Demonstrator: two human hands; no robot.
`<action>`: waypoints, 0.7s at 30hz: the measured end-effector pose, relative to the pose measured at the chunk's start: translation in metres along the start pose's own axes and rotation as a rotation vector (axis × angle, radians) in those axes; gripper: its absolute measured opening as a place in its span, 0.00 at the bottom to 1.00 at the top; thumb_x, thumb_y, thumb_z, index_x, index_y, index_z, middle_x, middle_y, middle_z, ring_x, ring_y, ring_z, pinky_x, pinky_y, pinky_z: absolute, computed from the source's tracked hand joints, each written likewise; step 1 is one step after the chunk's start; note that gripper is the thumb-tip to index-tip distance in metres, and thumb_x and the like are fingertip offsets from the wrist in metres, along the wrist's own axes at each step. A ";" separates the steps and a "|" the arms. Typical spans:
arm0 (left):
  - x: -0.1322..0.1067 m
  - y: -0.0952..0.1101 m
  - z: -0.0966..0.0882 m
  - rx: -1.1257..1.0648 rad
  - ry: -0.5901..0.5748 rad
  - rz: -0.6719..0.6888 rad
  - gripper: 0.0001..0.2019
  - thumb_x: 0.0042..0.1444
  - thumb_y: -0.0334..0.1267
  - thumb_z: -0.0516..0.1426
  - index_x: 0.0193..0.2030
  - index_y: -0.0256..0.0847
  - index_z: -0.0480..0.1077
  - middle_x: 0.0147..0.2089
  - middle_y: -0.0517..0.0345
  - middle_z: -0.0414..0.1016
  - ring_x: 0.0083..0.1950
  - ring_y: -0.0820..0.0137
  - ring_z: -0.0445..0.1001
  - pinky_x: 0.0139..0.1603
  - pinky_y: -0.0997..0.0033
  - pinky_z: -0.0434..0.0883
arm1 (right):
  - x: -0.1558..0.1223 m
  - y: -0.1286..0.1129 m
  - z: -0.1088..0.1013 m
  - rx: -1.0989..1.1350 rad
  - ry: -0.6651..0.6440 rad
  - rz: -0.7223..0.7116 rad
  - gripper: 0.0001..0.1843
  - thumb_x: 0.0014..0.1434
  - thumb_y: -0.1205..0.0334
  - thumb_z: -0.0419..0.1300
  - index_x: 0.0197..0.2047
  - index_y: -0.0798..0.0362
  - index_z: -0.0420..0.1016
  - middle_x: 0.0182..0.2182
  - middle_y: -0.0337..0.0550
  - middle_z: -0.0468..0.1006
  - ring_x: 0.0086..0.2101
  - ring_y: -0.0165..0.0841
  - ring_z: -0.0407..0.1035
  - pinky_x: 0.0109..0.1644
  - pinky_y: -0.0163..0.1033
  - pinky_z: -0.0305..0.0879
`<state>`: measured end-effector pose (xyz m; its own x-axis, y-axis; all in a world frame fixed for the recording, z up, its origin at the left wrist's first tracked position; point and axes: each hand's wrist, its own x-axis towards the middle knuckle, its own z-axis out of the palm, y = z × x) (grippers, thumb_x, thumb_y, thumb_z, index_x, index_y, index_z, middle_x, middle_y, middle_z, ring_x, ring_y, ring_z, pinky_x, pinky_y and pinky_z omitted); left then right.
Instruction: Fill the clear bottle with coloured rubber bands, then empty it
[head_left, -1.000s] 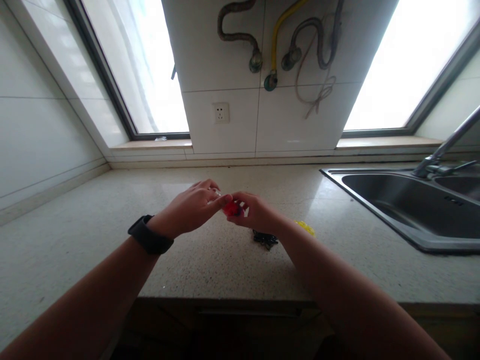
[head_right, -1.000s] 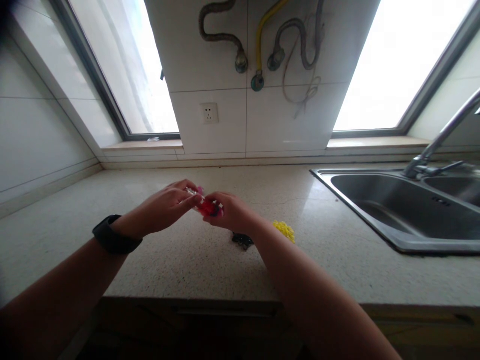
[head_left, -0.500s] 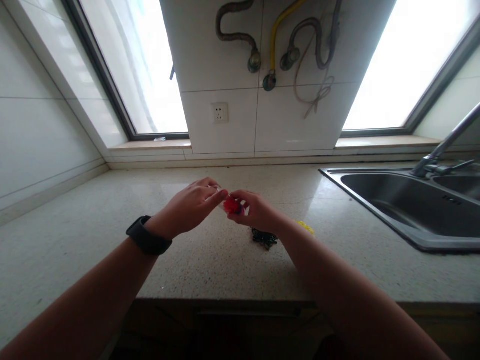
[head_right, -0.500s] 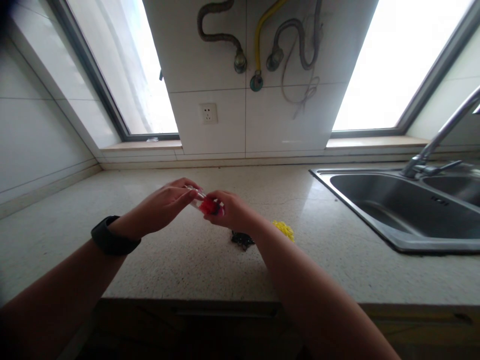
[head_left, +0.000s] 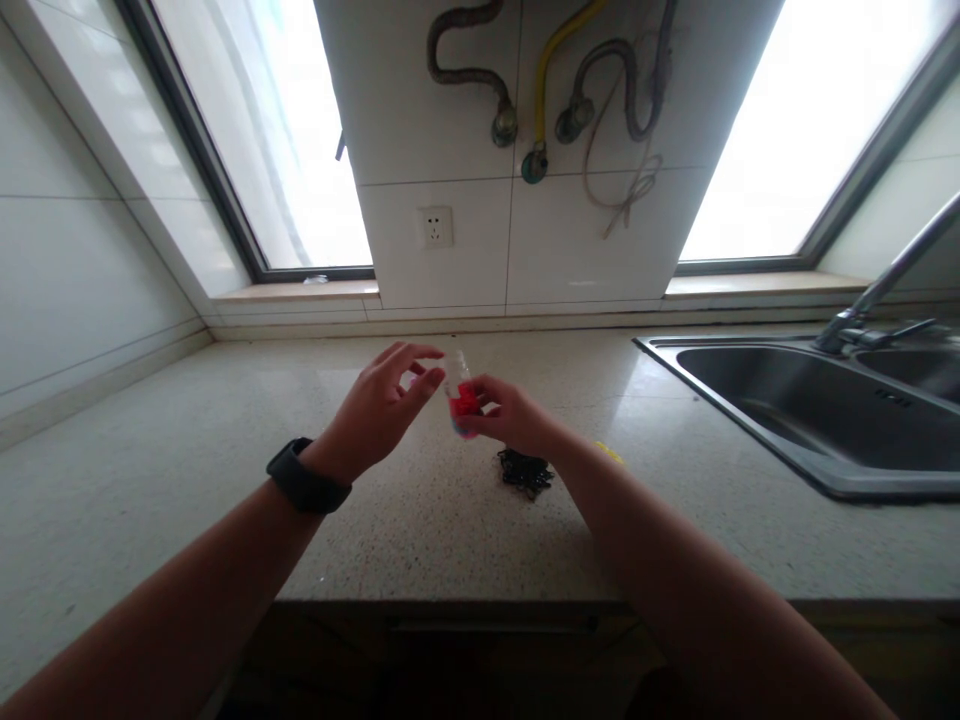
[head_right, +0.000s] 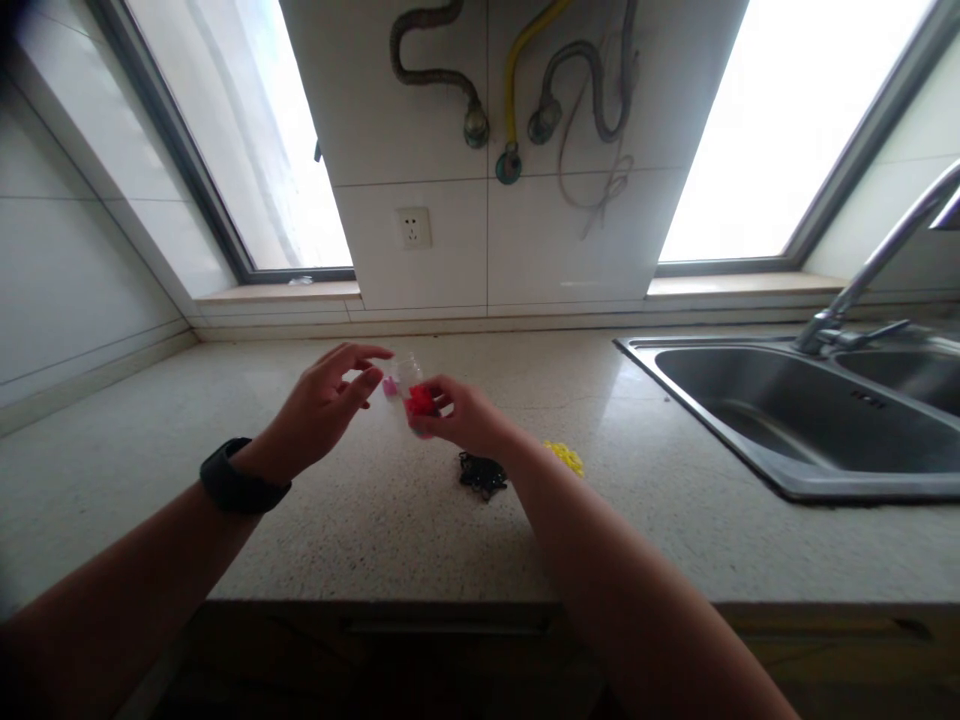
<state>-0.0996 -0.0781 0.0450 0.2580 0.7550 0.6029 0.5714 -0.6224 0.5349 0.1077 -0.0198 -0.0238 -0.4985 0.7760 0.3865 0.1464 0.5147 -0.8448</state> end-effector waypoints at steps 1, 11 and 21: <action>-0.001 -0.004 0.005 -0.061 0.036 -0.042 0.21 0.64 0.50 0.53 0.58 0.43 0.66 0.58 0.47 0.69 0.49 0.65 0.72 0.40 0.66 0.74 | 0.001 0.001 -0.001 0.040 0.014 0.020 0.23 0.51 0.56 0.69 0.48 0.55 0.71 0.38 0.45 0.78 0.36 0.32 0.72 0.39 0.39 0.72; -0.025 -0.039 0.068 -0.504 -0.240 -0.369 0.32 0.53 0.51 0.63 0.60 0.41 0.59 0.52 0.44 0.72 0.42 0.64 0.76 0.29 0.71 0.74 | 0.004 0.002 0.001 0.233 0.064 0.178 0.23 0.50 0.53 0.71 0.42 0.53 0.66 0.36 0.43 0.76 0.32 0.32 0.73 0.33 0.37 0.73; -0.034 -0.052 0.076 -0.786 -0.212 -0.414 0.29 0.54 0.47 0.64 0.59 0.41 0.62 0.49 0.47 0.74 0.47 0.63 0.75 0.31 0.72 0.75 | 0.008 0.010 -0.010 0.263 0.132 0.209 0.16 0.63 0.48 0.53 0.38 0.53 0.69 0.37 0.46 0.74 0.33 0.31 0.70 0.30 0.36 0.72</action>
<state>-0.0782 -0.0559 -0.0484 0.3329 0.9229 0.1934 -0.0255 -0.1963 0.9802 0.1133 -0.0050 -0.0253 -0.3641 0.9036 0.2255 0.0003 0.2423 -0.9702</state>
